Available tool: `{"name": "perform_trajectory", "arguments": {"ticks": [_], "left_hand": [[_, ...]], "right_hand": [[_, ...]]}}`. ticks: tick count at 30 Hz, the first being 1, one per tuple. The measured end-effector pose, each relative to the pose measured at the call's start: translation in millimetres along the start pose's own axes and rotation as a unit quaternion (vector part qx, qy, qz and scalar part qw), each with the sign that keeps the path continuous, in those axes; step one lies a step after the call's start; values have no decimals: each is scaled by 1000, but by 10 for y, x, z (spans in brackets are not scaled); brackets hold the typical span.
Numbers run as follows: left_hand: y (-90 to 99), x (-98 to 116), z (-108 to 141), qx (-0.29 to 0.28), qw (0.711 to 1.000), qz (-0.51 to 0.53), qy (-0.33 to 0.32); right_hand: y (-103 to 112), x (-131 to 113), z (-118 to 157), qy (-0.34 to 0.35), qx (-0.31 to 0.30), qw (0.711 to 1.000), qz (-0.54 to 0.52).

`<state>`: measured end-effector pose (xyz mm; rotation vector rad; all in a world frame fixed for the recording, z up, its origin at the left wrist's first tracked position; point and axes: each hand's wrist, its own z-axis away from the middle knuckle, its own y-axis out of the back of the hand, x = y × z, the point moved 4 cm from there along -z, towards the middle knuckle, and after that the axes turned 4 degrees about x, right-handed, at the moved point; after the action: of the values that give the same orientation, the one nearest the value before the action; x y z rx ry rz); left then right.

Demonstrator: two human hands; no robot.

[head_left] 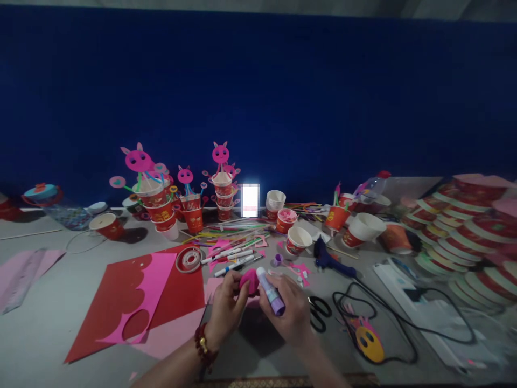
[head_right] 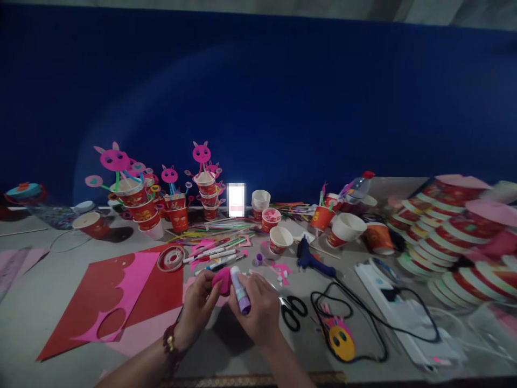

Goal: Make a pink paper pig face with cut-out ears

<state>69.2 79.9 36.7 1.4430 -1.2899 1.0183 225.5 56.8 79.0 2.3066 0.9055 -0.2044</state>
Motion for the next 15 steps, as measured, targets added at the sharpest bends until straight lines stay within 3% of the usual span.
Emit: {"name": "perform_trajectory", "arguments": {"ticks": [5,8,10,12,14,15], "left_hand": [[-44,-47,-1,-18,995,84,57],[-71,-35,-24,-15,982,161,96],[-83,-23,-48,-16,971,205,120],[-83,-23,-72,-13,964,226,139],[-72,-39,-88,-7,960,235,152],[-65,-50,-92,-3,959,238,155]], "right_hand": [[97,261,156,-111,14,993,-27],[120,416,269,-249,29,956,-156],[103,515,353,-356,53,890,-279],[75,596,429,-441,81,801,-396],[65,655,486,-491,99,725,-472],[69,678,510,-506,101,702,-492]]}}
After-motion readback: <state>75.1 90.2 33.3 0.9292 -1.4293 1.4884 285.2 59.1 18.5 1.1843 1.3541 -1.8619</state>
